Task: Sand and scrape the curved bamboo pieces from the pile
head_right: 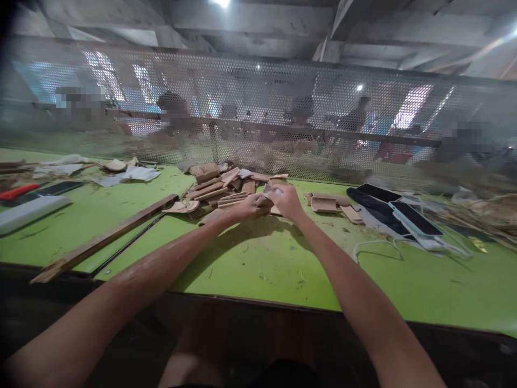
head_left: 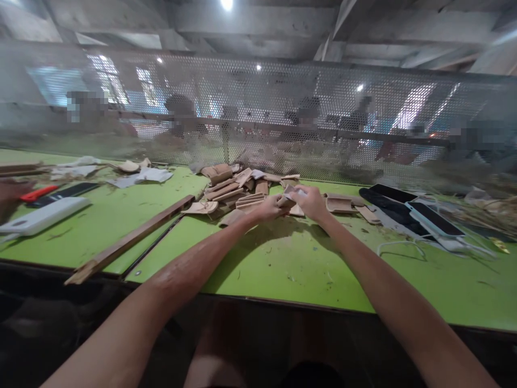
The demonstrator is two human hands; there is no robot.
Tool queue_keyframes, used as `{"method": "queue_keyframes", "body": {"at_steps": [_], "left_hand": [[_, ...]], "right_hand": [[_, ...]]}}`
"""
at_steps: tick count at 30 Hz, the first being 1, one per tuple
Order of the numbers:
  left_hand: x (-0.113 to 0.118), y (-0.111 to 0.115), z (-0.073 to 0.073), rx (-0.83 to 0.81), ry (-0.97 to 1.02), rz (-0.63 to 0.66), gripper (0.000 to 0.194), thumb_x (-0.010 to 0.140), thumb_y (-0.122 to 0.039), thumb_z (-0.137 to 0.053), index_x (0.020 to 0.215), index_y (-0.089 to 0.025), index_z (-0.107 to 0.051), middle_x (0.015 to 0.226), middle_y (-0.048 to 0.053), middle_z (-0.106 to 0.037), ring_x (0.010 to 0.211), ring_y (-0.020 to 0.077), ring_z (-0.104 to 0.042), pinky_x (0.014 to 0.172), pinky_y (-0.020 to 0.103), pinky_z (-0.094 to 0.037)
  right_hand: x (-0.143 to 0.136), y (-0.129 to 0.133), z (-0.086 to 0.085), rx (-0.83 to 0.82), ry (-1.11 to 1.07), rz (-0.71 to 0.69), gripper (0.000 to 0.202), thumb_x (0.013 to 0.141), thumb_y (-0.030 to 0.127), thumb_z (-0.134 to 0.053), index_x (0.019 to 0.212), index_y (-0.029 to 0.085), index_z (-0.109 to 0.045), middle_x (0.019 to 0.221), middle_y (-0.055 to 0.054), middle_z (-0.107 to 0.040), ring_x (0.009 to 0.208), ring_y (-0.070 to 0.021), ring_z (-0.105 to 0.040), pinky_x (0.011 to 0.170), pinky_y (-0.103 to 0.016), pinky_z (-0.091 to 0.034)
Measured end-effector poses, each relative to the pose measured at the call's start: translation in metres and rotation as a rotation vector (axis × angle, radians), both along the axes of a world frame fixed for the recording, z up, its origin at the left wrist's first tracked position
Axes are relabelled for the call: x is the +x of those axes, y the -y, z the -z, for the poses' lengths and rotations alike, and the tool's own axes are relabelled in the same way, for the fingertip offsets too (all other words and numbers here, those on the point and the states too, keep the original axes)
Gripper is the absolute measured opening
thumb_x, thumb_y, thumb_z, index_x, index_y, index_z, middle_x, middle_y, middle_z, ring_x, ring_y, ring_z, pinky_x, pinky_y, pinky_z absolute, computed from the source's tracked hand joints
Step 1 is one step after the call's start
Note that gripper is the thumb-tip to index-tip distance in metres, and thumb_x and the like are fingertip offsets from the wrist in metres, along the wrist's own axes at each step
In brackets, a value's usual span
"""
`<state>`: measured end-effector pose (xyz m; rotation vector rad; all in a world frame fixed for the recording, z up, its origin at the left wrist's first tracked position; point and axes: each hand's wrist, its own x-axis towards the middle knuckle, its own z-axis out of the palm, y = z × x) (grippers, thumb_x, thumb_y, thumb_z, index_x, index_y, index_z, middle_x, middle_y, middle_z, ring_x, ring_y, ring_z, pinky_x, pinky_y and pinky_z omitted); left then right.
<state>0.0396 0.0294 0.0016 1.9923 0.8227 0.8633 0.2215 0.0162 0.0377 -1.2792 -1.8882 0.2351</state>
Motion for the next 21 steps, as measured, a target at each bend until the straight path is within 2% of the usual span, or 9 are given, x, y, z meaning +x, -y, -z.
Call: {"method": "queue_keyframes", "body": {"at_steps": [4, 7, 10, 15, 21], "left_hand": [[0.000, -0.004, 0.004, 0.013, 0.010, -0.080, 0.023, 0.079, -0.031, -0.067, 0.093, -0.014, -0.060, 0.086, 0.006, -0.068, 0.071, 0.0148, -0.060, 0.063, 0.026, -0.046], [0.000, -0.005, 0.005, 0.013, 0.013, -0.038, 0.021, 0.079, -0.030, -0.066, 0.091, -0.014, -0.060, 0.084, 0.005, -0.066, 0.068, 0.0135, -0.058, 0.062, 0.026, -0.045], [-0.001, -0.006, 0.006, 0.008, 0.035, 0.021, 0.016, 0.080, -0.029, -0.063, 0.086, -0.015, -0.058, 0.076, 0.003, -0.062, 0.063, 0.0116, -0.053, 0.060, 0.025, -0.043], [-0.001, -0.008, 0.007, 0.058, 0.046, -0.028, 0.015, 0.078, -0.028, -0.063, 0.084, -0.015, -0.059, 0.076, 0.002, -0.061, 0.064, 0.0109, -0.052, 0.058, 0.023, -0.041], [0.000, -0.010, 0.008, 0.028, 0.089, -0.006, 0.014, 0.081, -0.028, -0.060, 0.077, -0.016, -0.056, 0.067, 0.000, -0.057, 0.056, 0.0095, -0.047, 0.053, 0.023, -0.038]], "right_hand": [[0.003, -0.006, 0.005, 0.032, 0.006, 0.041, 0.032, 0.077, 0.044, -0.053, 0.069, 0.016, -0.066, 0.060, -0.001, -0.052, 0.061, -0.0144, -0.043, 0.059, -0.028, -0.030], [0.004, -0.006, 0.005, 0.040, 0.009, 0.023, 0.034, 0.077, 0.047, -0.053, 0.068, 0.016, -0.065, 0.059, 0.000, -0.050, 0.060, -0.0140, -0.041, 0.059, -0.028, -0.031], [0.002, -0.005, 0.004, 0.045, 0.011, 0.009, 0.035, 0.078, 0.047, -0.054, 0.073, 0.016, -0.069, 0.062, -0.001, -0.054, 0.060, -0.0140, -0.041, 0.060, -0.029, -0.032], [0.000, -0.006, 0.006, 0.065, 0.058, 0.071, 0.032, 0.082, 0.040, -0.054, 0.076, 0.014, -0.073, 0.064, -0.004, -0.062, 0.062, -0.0159, -0.048, 0.062, -0.029, -0.034], [-0.010, -0.001, 0.012, 0.163, 0.102, -0.036, 0.035, 0.091, 0.043, -0.052, 0.091, 0.015, -0.073, 0.074, -0.006, -0.069, 0.064, -0.0169, -0.052, 0.064, -0.028, -0.036]]}}
